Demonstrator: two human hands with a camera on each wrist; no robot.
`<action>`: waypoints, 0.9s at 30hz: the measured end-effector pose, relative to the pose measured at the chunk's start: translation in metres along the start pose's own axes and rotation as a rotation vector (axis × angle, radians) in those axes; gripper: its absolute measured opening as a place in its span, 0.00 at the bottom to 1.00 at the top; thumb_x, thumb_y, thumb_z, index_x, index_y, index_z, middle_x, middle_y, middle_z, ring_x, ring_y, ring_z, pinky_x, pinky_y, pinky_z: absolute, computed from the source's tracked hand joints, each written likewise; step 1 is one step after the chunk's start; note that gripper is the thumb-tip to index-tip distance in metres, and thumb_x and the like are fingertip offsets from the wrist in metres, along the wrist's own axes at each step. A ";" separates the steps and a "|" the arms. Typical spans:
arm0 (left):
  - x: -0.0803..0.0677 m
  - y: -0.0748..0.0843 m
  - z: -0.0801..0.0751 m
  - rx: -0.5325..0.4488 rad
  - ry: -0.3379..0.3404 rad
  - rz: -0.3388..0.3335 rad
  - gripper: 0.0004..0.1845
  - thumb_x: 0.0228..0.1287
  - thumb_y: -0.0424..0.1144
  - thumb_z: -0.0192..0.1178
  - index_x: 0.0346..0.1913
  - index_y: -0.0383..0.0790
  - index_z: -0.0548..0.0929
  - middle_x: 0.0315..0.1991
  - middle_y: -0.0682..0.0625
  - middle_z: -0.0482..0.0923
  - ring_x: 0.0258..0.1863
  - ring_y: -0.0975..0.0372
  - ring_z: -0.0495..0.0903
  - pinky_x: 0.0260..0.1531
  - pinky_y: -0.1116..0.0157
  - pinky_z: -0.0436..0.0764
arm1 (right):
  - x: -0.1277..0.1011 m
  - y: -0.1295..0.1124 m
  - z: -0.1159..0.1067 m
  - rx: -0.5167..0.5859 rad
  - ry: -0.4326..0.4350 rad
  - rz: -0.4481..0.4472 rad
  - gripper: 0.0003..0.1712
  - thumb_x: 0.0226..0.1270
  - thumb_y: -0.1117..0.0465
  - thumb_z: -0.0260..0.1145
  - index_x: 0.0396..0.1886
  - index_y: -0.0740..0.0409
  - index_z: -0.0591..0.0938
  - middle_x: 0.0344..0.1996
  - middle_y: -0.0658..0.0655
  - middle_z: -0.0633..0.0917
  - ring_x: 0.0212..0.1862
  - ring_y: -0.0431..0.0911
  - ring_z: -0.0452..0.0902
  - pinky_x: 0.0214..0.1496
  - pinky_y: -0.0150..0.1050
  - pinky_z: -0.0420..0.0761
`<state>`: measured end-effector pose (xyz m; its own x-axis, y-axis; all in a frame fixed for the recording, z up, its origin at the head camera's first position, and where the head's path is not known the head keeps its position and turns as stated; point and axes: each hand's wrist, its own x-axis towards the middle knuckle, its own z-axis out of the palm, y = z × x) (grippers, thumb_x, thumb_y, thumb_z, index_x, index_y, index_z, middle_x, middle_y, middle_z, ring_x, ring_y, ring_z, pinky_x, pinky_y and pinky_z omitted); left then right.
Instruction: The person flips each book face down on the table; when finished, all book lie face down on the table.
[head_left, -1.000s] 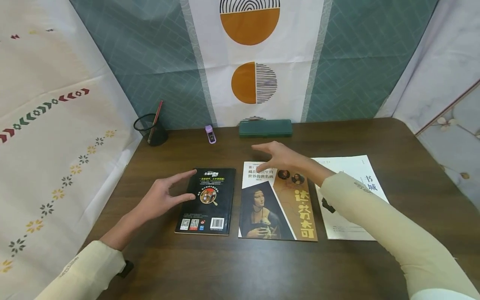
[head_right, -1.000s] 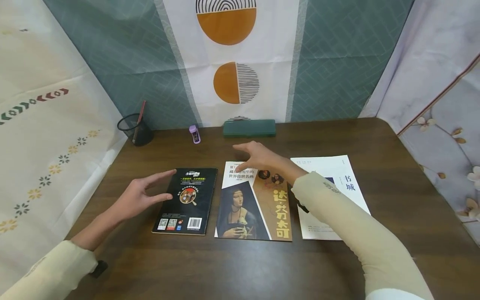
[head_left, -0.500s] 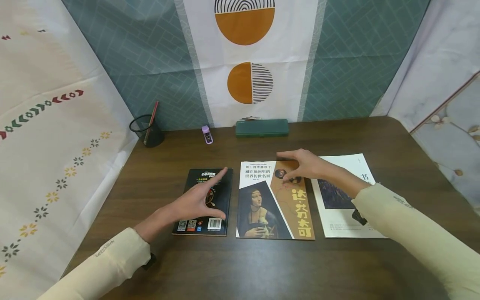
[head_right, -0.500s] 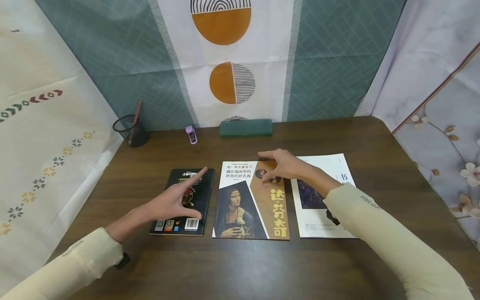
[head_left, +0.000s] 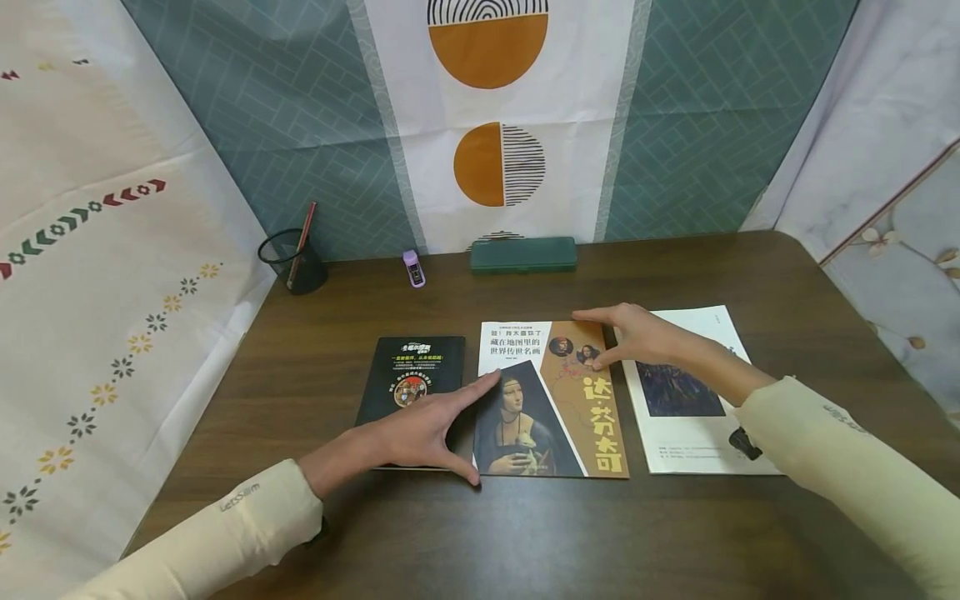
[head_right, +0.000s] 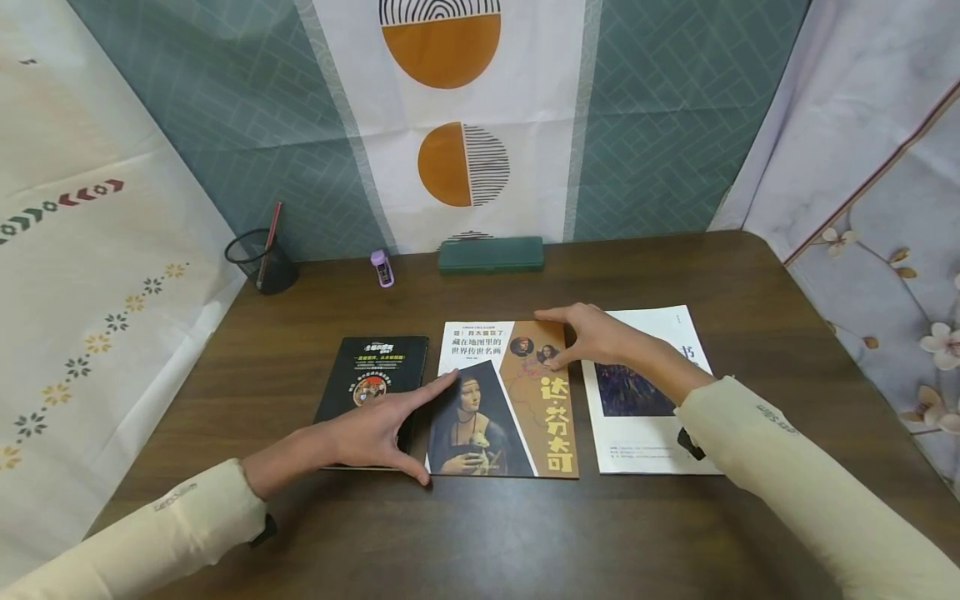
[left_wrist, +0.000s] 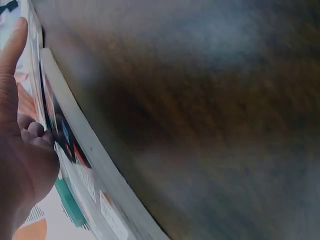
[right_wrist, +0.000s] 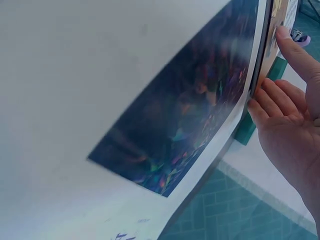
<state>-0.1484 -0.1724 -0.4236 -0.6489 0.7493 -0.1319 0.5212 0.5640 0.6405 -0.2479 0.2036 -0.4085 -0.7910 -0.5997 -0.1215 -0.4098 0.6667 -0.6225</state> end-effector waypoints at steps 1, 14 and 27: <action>0.000 0.000 0.001 0.004 -0.008 0.004 0.73 0.49 0.64 0.83 0.88 0.55 0.42 0.87 0.56 0.47 0.82 0.60 0.57 0.75 0.48 0.67 | -0.001 0.000 0.000 0.003 0.001 0.004 0.50 0.62 0.60 0.83 0.79 0.68 0.68 0.73 0.71 0.74 0.74 0.70 0.66 0.72 0.68 0.69; 0.004 0.004 0.003 0.171 -0.049 0.039 0.68 0.53 0.64 0.80 0.88 0.49 0.47 0.87 0.53 0.46 0.83 0.59 0.52 0.75 0.48 0.67 | -0.007 0.004 0.003 0.025 -0.012 -0.014 0.51 0.62 0.62 0.82 0.79 0.69 0.67 0.73 0.71 0.74 0.74 0.70 0.67 0.72 0.66 0.70; 0.000 0.001 0.001 0.630 0.090 0.450 0.41 0.71 0.61 0.66 0.75 0.34 0.75 0.70 0.44 0.79 0.65 0.56 0.82 0.55 0.61 0.85 | -0.004 0.009 0.001 0.034 -0.067 -0.008 0.52 0.64 0.60 0.81 0.81 0.66 0.65 0.76 0.69 0.71 0.77 0.69 0.62 0.73 0.67 0.68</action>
<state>-0.1473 -0.1716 -0.4241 -0.3284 0.9372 0.1176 0.9443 0.3229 0.0632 -0.2474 0.2115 -0.4147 -0.7548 -0.6343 -0.1672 -0.3997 0.6469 -0.6494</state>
